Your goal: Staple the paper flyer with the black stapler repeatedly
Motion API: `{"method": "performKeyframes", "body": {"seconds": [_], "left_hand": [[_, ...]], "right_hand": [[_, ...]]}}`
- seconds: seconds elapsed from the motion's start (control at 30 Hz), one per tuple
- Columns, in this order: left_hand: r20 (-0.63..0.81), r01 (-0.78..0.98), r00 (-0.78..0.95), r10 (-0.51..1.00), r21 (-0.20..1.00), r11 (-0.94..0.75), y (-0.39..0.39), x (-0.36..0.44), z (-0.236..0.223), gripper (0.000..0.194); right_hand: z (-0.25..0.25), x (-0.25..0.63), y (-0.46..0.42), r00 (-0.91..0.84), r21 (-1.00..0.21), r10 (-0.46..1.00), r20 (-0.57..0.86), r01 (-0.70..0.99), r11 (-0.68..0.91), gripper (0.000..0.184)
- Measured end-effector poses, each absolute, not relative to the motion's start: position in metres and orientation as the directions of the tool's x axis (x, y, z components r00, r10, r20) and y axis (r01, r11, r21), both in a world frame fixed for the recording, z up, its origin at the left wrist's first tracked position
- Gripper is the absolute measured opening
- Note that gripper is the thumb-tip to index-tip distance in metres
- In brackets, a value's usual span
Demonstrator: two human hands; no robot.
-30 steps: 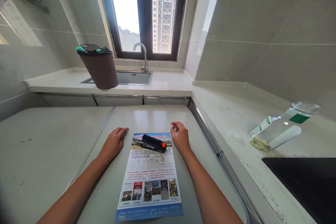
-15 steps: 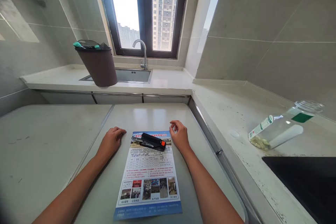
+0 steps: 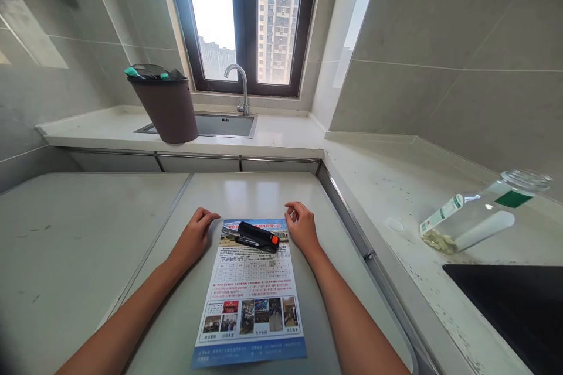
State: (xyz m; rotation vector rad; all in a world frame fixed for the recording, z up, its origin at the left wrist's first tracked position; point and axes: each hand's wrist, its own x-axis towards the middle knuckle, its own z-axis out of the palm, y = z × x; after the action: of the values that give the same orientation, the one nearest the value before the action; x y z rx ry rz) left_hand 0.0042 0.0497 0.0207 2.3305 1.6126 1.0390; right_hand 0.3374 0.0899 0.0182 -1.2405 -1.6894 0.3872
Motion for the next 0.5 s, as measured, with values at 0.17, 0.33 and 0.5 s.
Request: {"method": "performKeyframes", "body": {"seconds": [0.17,0.33,0.5], "left_hand": [[0.513,0.758,0.148,0.846,0.49,-0.43,0.052,0.007,0.019,0.022],[0.523,0.696,0.136,0.842,0.554,-0.457,0.048,0.011,0.027,0.02],[0.467,0.63,0.233,0.853,0.596,-0.499,0.04,0.018,0.036,0.016]], "right_hand": [[0.018,0.337,0.09,-0.012,-0.721,0.863,0.505,0.543,0.43,0.02],[0.019,0.337,0.089,-0.033,-0.704,0.853,0.521,0.548,0.451,0.019],[0.032,0.331,0.078,-0.094,-0.679,0.82,0.564,0.513,0.526,0.014]]}}
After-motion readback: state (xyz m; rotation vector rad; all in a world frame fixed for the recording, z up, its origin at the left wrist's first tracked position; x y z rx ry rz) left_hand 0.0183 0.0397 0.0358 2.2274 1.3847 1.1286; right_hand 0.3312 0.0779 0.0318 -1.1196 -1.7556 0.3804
